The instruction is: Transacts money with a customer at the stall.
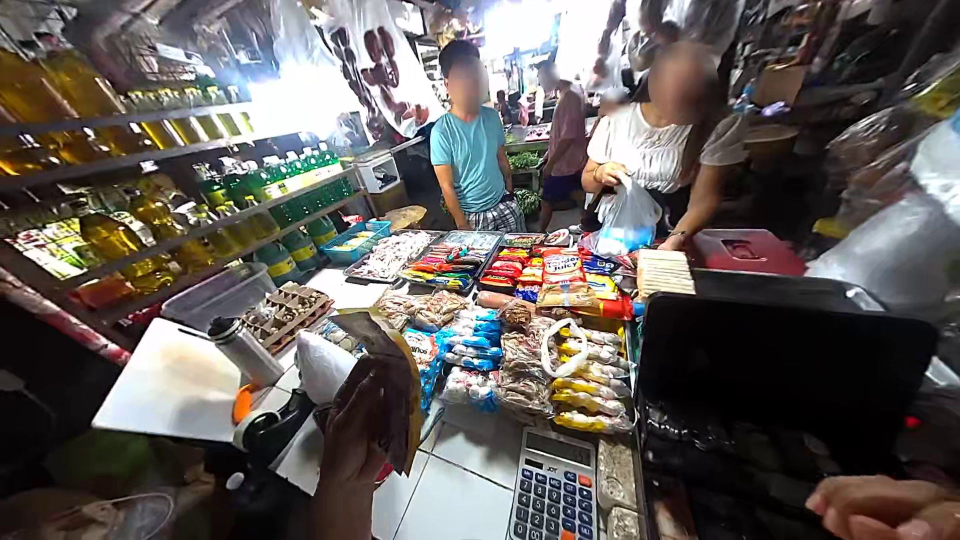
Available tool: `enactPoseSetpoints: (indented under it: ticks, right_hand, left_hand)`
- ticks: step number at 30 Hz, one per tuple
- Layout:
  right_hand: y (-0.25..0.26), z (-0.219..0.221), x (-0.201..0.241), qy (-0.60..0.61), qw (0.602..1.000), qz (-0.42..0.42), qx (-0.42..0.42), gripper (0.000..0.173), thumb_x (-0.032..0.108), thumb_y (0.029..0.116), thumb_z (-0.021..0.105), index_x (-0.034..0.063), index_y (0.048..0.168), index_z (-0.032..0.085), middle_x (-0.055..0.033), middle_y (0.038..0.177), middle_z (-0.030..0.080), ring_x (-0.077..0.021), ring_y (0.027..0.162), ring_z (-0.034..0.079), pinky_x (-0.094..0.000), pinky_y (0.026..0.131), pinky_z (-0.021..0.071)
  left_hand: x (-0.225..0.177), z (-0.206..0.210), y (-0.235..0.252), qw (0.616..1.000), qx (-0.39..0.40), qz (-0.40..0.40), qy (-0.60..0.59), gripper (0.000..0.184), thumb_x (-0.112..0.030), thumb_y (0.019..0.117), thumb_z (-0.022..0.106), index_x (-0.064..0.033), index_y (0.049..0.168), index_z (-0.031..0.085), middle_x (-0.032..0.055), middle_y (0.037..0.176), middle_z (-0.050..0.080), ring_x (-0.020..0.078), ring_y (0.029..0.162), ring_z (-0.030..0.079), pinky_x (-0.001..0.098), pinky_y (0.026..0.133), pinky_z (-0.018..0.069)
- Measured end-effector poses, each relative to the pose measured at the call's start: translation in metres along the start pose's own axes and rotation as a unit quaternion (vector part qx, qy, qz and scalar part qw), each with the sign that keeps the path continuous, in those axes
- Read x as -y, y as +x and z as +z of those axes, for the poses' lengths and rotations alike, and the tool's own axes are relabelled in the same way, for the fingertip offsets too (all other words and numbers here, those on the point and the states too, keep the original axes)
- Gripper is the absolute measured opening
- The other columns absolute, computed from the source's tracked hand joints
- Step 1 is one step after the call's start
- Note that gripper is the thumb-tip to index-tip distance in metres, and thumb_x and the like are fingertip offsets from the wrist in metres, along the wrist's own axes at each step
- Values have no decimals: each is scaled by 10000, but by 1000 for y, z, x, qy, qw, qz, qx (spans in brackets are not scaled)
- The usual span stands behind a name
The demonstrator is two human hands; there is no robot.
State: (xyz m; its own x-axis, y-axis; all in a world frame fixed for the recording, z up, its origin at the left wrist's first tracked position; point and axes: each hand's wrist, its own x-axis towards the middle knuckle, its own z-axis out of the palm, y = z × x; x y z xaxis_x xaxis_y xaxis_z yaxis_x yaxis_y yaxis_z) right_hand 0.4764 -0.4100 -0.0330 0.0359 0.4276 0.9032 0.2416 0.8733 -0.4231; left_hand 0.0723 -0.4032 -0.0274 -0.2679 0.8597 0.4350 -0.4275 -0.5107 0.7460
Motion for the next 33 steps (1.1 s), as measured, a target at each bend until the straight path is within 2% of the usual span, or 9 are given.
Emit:
enactPoseSetpoints:
  ticks: [16, 18, 21, 23, 24, 26, 29, 31, 33]
  right_hand:
    - [7, 27, -4, 50, 998, -16, 17, 295, 208, 1026, 615, 292, 1305, 575, 133, 1027, 671, -10, 875, 673, -185, 757, 562]
    - [6, 22, -1, 48, 999, -6, 11, 233, 225, 1024, 620, 286, 1246, 580, 142, 1018, 664, -6, 873, 673, -179, 749, 566]
    - [8, 13, 3, 66, 998, 7, 9, 289, 314, 1006, 648, 280, 1286, 581, 122, 1052, 683, -55, 916, 688, -243, 796, 584]
    - [9, 16, 11, 18, 999, 1, 42, 485, 408, 959, 693, 276, 1399, 538, 113, 1246, 670, -77, 1145, 648, -304, 986, 546]
    - [8, 20, 17, -48, 995, -1, 83, 512, 472, 952, 680, 294, 1410, 537, 127, 1366, 604, -52, 1292, 557, -296, 1097, 475]
    - [-5, 32, 24, -167, 971, 3, 171, 469, 475, 987, 626, 290, 1415, 572, -1, 1440, 560, -161, 1394, 476, -372, 1157, 407]
    - [-42, 29, 17, -294, 894, 75, 330, 458, 220, 944, 622, 140, 1395, 636, -190, 1322, 659, -371, 1254, 620, -561, 1026, 494]
    - [-70, 11, 8, -319, 855, 165, 373, 456, 52, 912, 654, 58, 1368, 649, -190, 1118, 728, -375, 1024, 715, -558, 878, 562]
    - [-96, -17, 0, -312, 845, 255, 351, 402, -8, 910, 644, 16, 1309, 684, -194, 954, 730, -353, 809, 726, -531, 717, 589]
  left_hand:
    - [-19, -30, -19, 999, -43, 24, -10, 161, -173, 1010, 606, -129, 1064, 751, 33, 911, 751, 68, 715, 719, 228, 592, 611]
    - [-19, -23, -19, 998, -59, 24, -7, 181, -153, 1010, 584, -142, 1053, 759, 25, 899, 757, 69, 704, 720, 234, 585, 612]
    - [-3, 0, -19, 986, -50, 73, 138, 192, -107, 997, 555, -144, 1070, 729, -31, 944, 759, 27, 807, 712, 209, 703, 609]
    - [28, 26, -21, 920, 80, 123, 364, 170, -147, 1005, 600, -31, 1075, 702, -9, 997, 734, 9, 911, 687, 204, 847, 582]
    - [51, 41, -22, 871, 181, 136, 437, 196, -144, 1014, 585, 6, 1060, 703, 46, 984, 729, 41, 895, 691, 222, 839, 584]
    - [100, 74, -34, 776, 357, 115, 507, 195, -112, 1000, 551, -12, 1038, 714, 125, 928, 710, 207, 810, 704, 376, 725, 582]
    - [142, 110, -62, 712, 496, 64, 493, 184, -76, 992, 559, 0, 1060, 712, 191, 947, 702, 358, 766, 712, 533, 627, 563]
    - [160, 122, -78, 716, 528, 54, 454, 194, -73, 982, 570, -9, 1086, 720, 173, 943, 711, 345, 736, 709, 533, 605, 557]
    - [176, 126, -90, 738, 524, 34, 424, 281, -124, 988, 603, -37, 1242, 686, 141, 982, 727, 302, 744, 711, 519, 622, 563]
